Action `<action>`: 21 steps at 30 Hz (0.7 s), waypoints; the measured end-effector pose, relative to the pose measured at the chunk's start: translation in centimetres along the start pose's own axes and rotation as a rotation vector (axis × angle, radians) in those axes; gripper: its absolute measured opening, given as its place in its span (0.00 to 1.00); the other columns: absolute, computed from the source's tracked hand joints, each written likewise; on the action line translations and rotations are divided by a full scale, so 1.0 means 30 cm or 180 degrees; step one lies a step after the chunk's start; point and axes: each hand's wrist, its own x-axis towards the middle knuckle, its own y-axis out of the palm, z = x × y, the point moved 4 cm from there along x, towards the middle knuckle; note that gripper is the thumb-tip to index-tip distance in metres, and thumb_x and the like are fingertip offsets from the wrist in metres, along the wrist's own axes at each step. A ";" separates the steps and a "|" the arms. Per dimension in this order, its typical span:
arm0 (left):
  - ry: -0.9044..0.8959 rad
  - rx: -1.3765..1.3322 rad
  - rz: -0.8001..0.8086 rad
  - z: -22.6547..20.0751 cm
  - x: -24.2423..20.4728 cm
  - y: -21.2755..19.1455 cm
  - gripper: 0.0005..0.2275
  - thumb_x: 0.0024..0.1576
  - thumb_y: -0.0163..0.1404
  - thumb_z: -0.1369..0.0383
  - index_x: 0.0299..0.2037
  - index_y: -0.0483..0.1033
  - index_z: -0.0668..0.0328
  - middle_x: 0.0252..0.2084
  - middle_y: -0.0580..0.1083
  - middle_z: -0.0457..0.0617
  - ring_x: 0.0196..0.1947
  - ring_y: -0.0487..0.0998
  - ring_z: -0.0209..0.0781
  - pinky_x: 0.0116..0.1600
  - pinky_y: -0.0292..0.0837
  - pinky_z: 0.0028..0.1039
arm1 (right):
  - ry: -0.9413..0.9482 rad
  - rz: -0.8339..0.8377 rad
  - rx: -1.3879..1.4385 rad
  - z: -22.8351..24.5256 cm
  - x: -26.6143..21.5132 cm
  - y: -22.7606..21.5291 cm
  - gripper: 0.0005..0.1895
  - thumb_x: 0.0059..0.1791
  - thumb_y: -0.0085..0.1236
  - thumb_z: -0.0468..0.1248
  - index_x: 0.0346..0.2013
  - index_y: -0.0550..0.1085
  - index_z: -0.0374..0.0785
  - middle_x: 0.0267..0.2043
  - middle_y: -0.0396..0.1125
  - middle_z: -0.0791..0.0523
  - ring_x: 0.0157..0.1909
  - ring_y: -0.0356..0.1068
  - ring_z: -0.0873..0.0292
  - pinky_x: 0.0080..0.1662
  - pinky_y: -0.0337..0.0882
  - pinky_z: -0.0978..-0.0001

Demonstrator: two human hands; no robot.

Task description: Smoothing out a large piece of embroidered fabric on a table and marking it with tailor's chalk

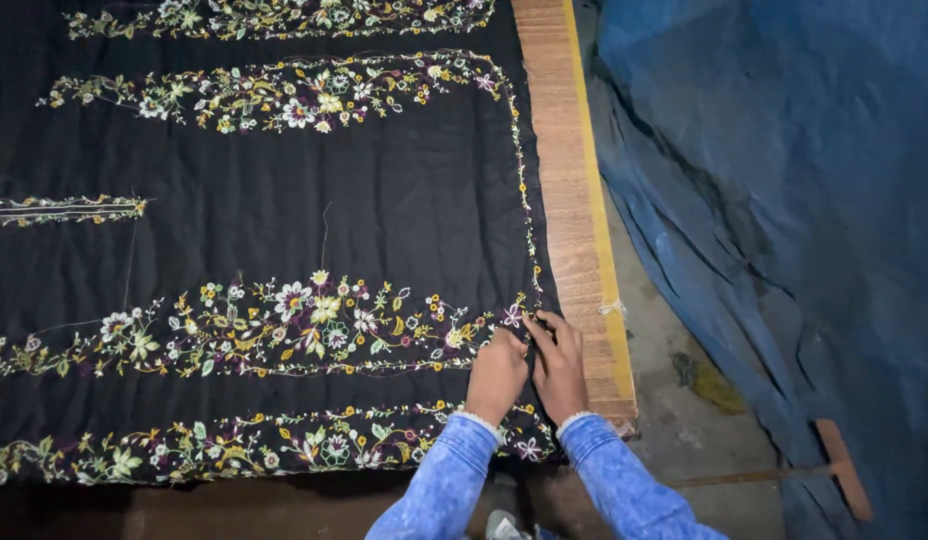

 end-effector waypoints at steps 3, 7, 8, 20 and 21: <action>0.0211 0.0197 0.0135 -0.024 0.006 0.010 0.07 0.58 0.49 0.64 0.36 0.64 0.52 0.33 0.79 0.55 0.40 0.83 0.65 0.47 0.79 0.48 | 0.0054 0.0054 0.0073 0.007 0.001 -0.002 0.30 0.45 0.53 0.23 0.60 0.74 0.46 0.61 0.64 0.51 0.63 0.62 0.43 0.61 0.68 0.55; 0.0136 0.0535 0.0297 -0.136 -0.050 -0.074 0.10 0.58 0.39 0.65 0.42 0.69 0.63 0.41 0.78 0.69 0.47 0.80 0.75 0.52 0.76 0.56 | 0.0155 0.0268 0.0032 -0.010 -0.017 0.019 0.25 0.50 0.53 0.32 0.62 0.73 0.48 0.63 0.62 0.54 0.63 0.61 0.46 0.64 0.66 0.55; 0.0175 0.0598 0.0291 -0.138 -0.048 -0.074 0.12 0.57 0.39 0.64 0.42 0.72 0.64 0.40 0.78 0.68 0.46 0.80 0.74 0.51 0.76 0.55 | 0.0121 0.0327 -0.0039 -0.007 -0.021 0.025 0.25 0.50 0.53 0.32 0.63 0.72 0.49 0.63 0.62 0.54 0.64 0.60 0.45 0.65 0.65 0.54; 0.0805 0.0688 -0.0284 -0.190 -0.226 -0.167 0.09 0.60 0.41 0.64 0.33 0.72 0.58 0.28 0.77 0.63 0.33 0.79 0.70 0.40 0.71 0.54 | -0.0228 0.0484 -0.0571 0.013 0.010 0.033 0.30 0.49 0.51 0.33 0.68 0.66 0.43 0.67 0.59 0.50 0.65 0.59 0.43 0.67 0.61 0.51; 0.1123 0.0606 -0.0562 -0.229 -0.293 -0.213 0.09 0.60 0.41 0.66 0.30 0.70 0.57 0.25 0.75 0.63 0.27 0.75 0.71 0.34 0.64 0.58 | -0.0276 0.0413 -0.0696 0.038 0.017 0.022 0.32 0.48 0.49 0.30 0.69 0.64 0.41 0.68 0.59 0.47 0.64 0.59 0.42 0.66 0.61 0.49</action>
